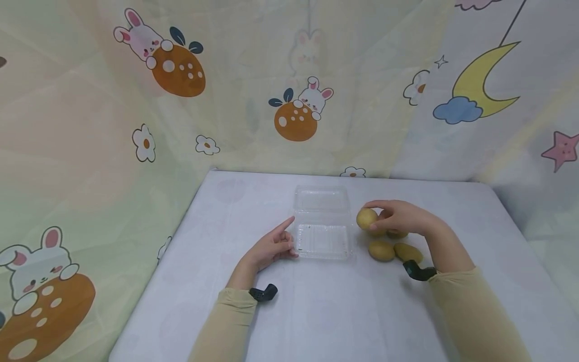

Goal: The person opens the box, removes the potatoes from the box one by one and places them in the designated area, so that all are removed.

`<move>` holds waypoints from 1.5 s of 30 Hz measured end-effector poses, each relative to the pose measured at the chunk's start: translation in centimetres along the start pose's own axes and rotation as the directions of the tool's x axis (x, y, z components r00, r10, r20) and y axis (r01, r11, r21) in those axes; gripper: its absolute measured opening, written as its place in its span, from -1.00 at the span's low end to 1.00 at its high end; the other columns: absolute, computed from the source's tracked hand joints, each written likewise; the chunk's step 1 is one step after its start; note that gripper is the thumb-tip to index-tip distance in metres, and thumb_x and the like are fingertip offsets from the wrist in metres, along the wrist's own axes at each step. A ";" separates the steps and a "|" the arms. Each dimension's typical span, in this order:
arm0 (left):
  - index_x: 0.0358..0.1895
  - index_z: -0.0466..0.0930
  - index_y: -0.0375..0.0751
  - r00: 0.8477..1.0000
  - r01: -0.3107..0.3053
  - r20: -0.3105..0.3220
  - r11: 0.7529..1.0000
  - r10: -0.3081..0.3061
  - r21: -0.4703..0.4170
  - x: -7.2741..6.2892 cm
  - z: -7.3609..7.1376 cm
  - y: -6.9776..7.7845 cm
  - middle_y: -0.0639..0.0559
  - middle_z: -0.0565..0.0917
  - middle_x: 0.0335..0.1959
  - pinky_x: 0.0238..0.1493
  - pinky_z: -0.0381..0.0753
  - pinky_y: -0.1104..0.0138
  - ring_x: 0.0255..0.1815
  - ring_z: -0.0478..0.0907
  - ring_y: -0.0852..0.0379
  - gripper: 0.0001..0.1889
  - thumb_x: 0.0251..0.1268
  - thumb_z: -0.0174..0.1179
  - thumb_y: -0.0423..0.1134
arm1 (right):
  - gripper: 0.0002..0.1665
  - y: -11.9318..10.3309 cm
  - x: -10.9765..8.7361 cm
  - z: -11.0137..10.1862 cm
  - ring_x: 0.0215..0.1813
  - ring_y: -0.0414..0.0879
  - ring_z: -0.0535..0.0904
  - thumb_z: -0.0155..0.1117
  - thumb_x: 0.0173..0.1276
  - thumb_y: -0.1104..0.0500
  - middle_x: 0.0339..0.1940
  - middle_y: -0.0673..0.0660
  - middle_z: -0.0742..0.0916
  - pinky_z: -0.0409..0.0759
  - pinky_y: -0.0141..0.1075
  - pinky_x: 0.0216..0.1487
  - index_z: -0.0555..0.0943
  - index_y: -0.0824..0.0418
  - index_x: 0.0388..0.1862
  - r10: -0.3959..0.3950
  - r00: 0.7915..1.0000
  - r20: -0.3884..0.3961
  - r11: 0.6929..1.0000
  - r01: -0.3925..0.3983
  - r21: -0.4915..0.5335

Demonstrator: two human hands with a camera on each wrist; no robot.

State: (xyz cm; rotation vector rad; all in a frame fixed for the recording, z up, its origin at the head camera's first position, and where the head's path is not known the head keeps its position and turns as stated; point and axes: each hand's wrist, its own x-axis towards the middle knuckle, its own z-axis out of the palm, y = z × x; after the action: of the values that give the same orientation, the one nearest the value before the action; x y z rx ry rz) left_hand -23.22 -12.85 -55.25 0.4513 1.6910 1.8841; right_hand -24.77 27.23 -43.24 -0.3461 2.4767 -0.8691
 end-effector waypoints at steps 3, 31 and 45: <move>0.61 -0.12 0.09 1.000 0.007 -0.007 1.000 -0.007 -0.003 0.0 0.1 0.0 0.07 0.47 -0.26 0.04 0.72 0.14 -0.24 0.67 0.11 -0.14 0.38 0.12 -0.45 | -0.18 0.8 -0.8 -0.4 -0.10 0.03 0.59 0.41 0.15 -0.32 -0.17 0.07 0.71 0.54 -0.21 -0.10 0.40 -0.21 0.37 -0.006 1.000 -0.019 1.000 0.006 0.004; 0.61 -0.12 0.10 1.000 0.009 -0.014 1.000 -0.010 -0.004 0.1 0.0 -0.3 0.10 0.47 -0.26 0.04 0.72 0.14 -0.24 0.67 0.13 -0.16 0.40 0.08 -0.46 | -0.14 11.1 -6.2 -0.6 -0.49 -0.10 0.42 0.29 0.33 -0.22 -0.48 0.09 0.52 0.36 -0.24 -0.38 0.24 0.08 0.49 0.114 0.985 -0.130 0.982 -0.092 0.167; 0.61 -0.11 0.11 1.000 0.007 -0.014 1.000 -0.007 -0.002 0.2 0.0 -0.3 0.07 0.46 -0.27 0.03 0.72 0.15 -0.24 0.66 0.10 -0.15 0.39 0.13 -0.43 | -0.14 13.4 -6.3 1.2 -0.48 -0.17 0.39 0.30 0.33 -0.21 -0.32 0.11 0.65 0.38 -0.33 -0.47 0.26 0.11 0.48 0.159 0.976 -0.149 0.973 -0.129 0.189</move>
State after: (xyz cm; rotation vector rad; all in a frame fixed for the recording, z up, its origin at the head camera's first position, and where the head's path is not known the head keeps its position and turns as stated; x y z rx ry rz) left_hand -23.31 -12.76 -55.53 0.4320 1.6972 1.8875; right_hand -19.77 39.30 -50.34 -0.0326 2.5094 -1.0852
